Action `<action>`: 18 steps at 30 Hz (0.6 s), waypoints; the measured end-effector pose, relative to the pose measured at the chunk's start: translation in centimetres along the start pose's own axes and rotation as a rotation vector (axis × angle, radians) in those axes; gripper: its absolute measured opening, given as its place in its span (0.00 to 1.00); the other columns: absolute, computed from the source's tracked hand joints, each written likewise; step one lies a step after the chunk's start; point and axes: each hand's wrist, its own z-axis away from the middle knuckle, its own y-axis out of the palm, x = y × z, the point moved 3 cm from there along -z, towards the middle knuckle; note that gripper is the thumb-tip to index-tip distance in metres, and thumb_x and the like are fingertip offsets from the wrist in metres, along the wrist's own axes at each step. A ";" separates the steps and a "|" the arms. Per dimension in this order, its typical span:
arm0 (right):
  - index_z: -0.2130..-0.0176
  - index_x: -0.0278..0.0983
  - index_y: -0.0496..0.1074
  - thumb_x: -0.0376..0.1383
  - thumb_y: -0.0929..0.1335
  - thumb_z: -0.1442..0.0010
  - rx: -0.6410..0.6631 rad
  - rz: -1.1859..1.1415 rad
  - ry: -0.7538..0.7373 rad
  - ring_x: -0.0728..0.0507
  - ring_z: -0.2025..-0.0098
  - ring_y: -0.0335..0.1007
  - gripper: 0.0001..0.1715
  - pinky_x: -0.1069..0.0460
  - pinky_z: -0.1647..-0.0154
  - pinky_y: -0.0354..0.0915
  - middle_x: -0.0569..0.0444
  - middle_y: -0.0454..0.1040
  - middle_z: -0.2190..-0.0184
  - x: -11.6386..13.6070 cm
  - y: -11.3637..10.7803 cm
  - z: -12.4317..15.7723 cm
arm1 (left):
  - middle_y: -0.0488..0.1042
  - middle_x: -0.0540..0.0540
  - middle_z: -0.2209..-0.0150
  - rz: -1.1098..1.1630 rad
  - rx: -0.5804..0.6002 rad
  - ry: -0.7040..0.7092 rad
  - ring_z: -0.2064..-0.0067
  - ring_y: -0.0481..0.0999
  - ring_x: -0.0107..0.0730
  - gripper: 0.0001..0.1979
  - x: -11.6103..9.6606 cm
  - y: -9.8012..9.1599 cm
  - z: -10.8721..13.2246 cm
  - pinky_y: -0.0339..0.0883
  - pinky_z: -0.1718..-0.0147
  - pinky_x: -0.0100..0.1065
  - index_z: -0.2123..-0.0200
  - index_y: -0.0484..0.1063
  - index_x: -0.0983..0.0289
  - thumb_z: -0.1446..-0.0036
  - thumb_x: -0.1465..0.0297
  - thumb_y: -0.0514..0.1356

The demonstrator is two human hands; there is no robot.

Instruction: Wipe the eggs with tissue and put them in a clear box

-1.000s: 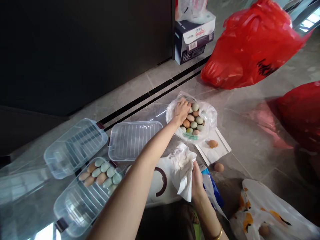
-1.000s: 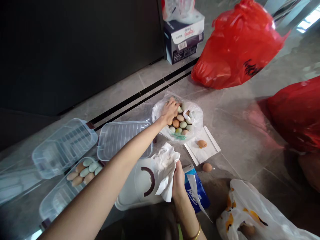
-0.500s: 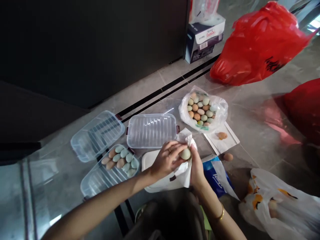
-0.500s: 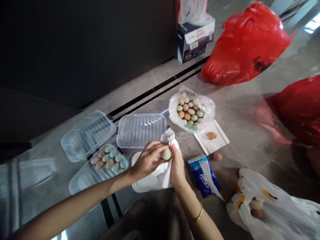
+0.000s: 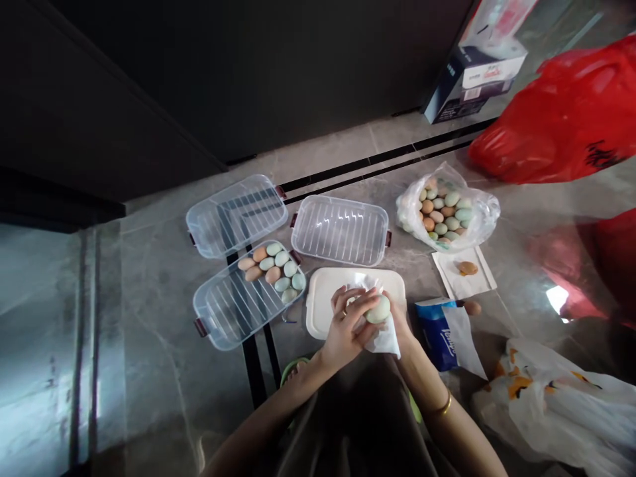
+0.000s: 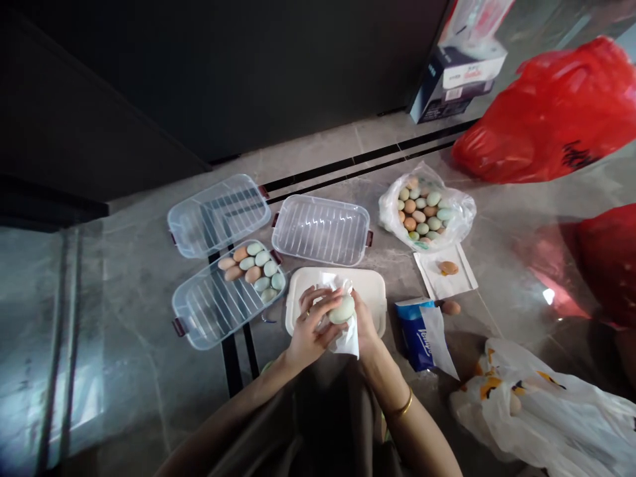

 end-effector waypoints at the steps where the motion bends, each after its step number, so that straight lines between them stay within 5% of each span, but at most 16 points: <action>1: 0.66 0.37 0.74 0.47 0.70 0.48 0.033 -0.035 0.062 0.43 0.65 0.73 0.16 0.50 0.64 0.69 0.54 0.75 0.72 -0.4 0.3 0.1 | 0.74 0.56 0.46 -0.004 -0.002 -0.026 0.42 0.67 0.42 0.20 0.2 -0.1 0.1 0.56 0.39 0.52 0.46 0.67 0.57 0.42 0.65 0.62; 4: 0.64 0.37 0.73 0.50 0.69 0.47 0.025 -0.044 0.119 0.42 0.64 0.73 0.20 0.49 0.62 0.69 0.54 0.76 0.70 -1.4 0.6 0.4 | 0.72 0.57 0.44 -0.131 -0.002 -0.073 0.38 0.62 0.46 0.17 0.4 -0.3 0.2 0.50 0.38 0.54 0.50 0.69 0.57 0.43 0.63 0.62; 9: 0.72 0.40 0.68 0.46 0.67 0.44 -0.183 0.185 -0.241 0.48 0.71 0.66 0.12 0.55 0.66 0.66 0.61 0.70 0.76 -0.7 -0.2 0.8 | 0.75 0.57 0.50 -0.357 0.043 -0.073 0.47 0.72 0.42 0.22 -0.1 -0.7 0.1 0.49 0.39 0.49 0.40 0.64 0.56 0.38 0.67 0.58; 15: 0.65 0.38 0.73 0.52 0.69 0.50 0.094 0.003 0.147 0.41 0.64 0.73 0.22 0.49 0.64 0.70 0.53 0.76 0.71 -1.1 1.3 0.5 | 0.76 0.52 0.49 -0.182 -0.030 -0.141 0.45 0.70 0.43 0.20 0.2 0.1 0.9 0.47 0.37 0.52 0.43 0.65 0.53 0.39 0.62 0.58; 18: 0.65 0.38 0.73 0.51 0.69 0.52 0.056 -0.052 0.177 0.41 0.64 0.73 0.22 0.49 0.64 0.69 0.53 0.78 0.70 -1.5 1.2 0.5 | 0.73 0.53 0.45 -0.207 -0.001 -0.176 0.39 0.65 0.47 0.20 0.4 0.2 1.1 0.42 0.35 0.56 0.45 0.66 0.53 0.40 0.61 0.59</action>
